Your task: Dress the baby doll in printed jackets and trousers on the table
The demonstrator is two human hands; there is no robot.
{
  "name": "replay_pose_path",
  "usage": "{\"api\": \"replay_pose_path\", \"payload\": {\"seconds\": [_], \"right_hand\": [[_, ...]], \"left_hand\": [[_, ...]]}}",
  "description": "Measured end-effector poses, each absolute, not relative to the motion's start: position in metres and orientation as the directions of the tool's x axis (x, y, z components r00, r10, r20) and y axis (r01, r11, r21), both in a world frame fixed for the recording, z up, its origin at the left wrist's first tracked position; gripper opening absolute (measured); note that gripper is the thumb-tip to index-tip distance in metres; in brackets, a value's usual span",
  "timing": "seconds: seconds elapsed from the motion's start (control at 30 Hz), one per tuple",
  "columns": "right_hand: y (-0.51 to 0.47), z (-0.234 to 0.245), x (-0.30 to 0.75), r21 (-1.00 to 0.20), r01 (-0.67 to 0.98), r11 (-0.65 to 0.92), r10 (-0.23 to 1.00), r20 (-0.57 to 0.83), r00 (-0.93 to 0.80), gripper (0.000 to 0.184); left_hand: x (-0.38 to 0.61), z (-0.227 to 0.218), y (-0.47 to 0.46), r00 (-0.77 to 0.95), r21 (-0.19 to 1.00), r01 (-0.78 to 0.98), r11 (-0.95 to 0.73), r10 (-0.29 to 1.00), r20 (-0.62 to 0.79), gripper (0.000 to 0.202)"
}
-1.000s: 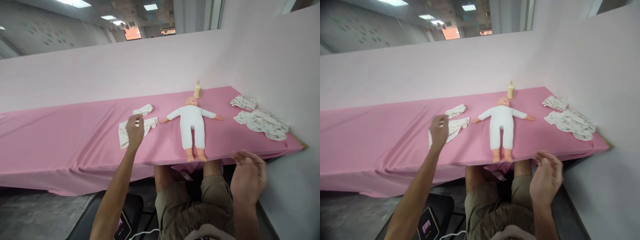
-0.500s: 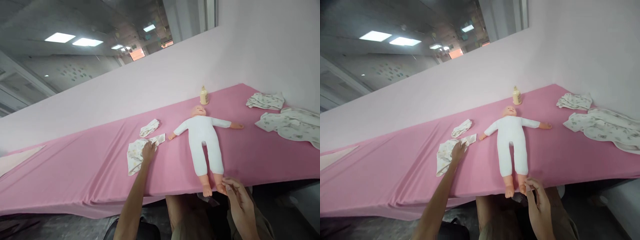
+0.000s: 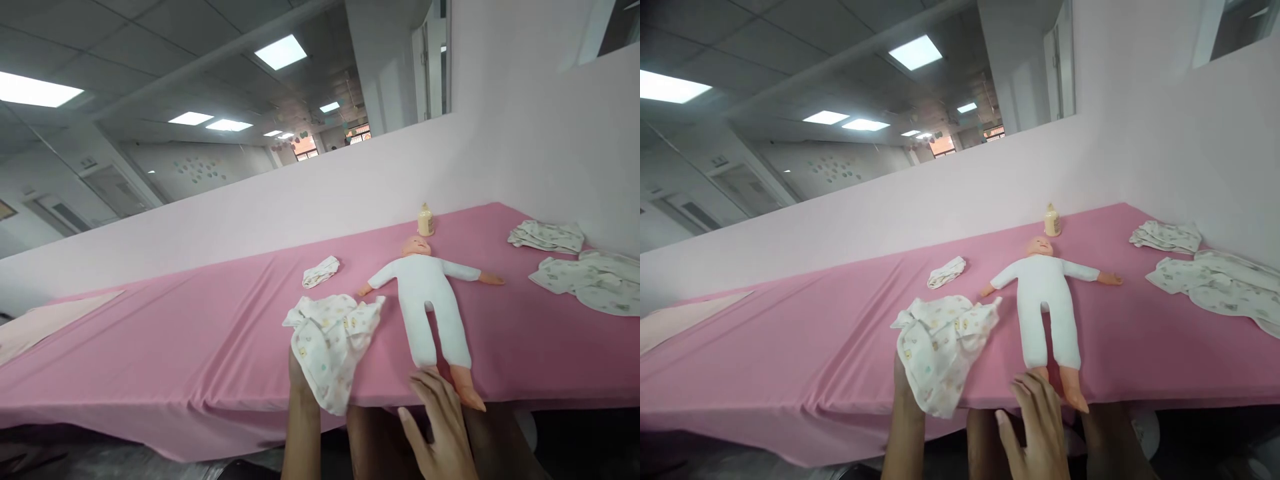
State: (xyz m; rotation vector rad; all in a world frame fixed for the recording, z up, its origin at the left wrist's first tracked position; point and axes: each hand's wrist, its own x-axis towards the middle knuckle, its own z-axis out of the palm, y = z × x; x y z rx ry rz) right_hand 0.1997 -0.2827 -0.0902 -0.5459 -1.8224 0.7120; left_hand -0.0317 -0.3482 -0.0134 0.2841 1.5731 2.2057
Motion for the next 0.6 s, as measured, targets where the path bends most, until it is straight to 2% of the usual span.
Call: {"api": "replay_pose_path", "payload": {"seconds": [0.07,0.13,0.17,0.23,0.3,0.43,0.53,0.6], "right_hand": [[-0.297,-0.081,0.193,-0.683,-0.016,0.73,0.617,0.669,-0.413,0.051],[-0.311,-0.069,0.189,-0.768,-0.092,0.634,0.645,0.59,-0.485,0.059],[-0.316,-0.062,0.188,-0.824,-0.13,0.551,0.664,0.528,-0.53,0.056],[-0.324,-0.05,0.188,-0.904,-0.197,0.381,0.671,0.416,-0.613,0.041],[-0.327,-0.042,0.192,-0.929,-0.255,0.267,0.659,0.369,-0.655,0.032],[-0.32,-0.036,0.206,-0.935,-0.317,0.158,0.737,0.325,-0.592,0.036],[-0.301,-0.034,0.223,-0.939,-0.344,0.032,0.838,0.212,-0.502,0.037],[-0.281,-0.031,0.238,-0.923,-0.376,-0.08,0.888,0.106,-0.448,0.036]], "left_hand": [[-0.001,-0.006,-0.35,-0.811,0.905,-0.347,-0.247,0.563,-0.157,0.032],[0.034,-0.002,-0.353,-0.757,0.884,-0.387,-0.262,0.637,-0.143,0.033],[0.051,0.0,-0.356,-0.757,0.881,-0.379,-0.284,0.643,-0.118,0.033],[0.081,0.003,-0.364,-0.777,0.878,-0.355,-0.321,0.623,-0.087,0.039],[0.103,0.008,-0.373,-0.791,0.876,-0.339,-0.344,0.608,-0.068,0.044],[0.11,0.018,-0.387,-0.804,0.848,-0.355,-0.392,0.591,-0.064,0.04],[0.087,0.017,-0.395,-0.861,0.794,-0.342,-0.502,0.507,-0.05,0.032],[0.066,0.013,-0.402,-0.901,0.771,-0.334,-0.543,0.425,-0.091,0.024]]}}
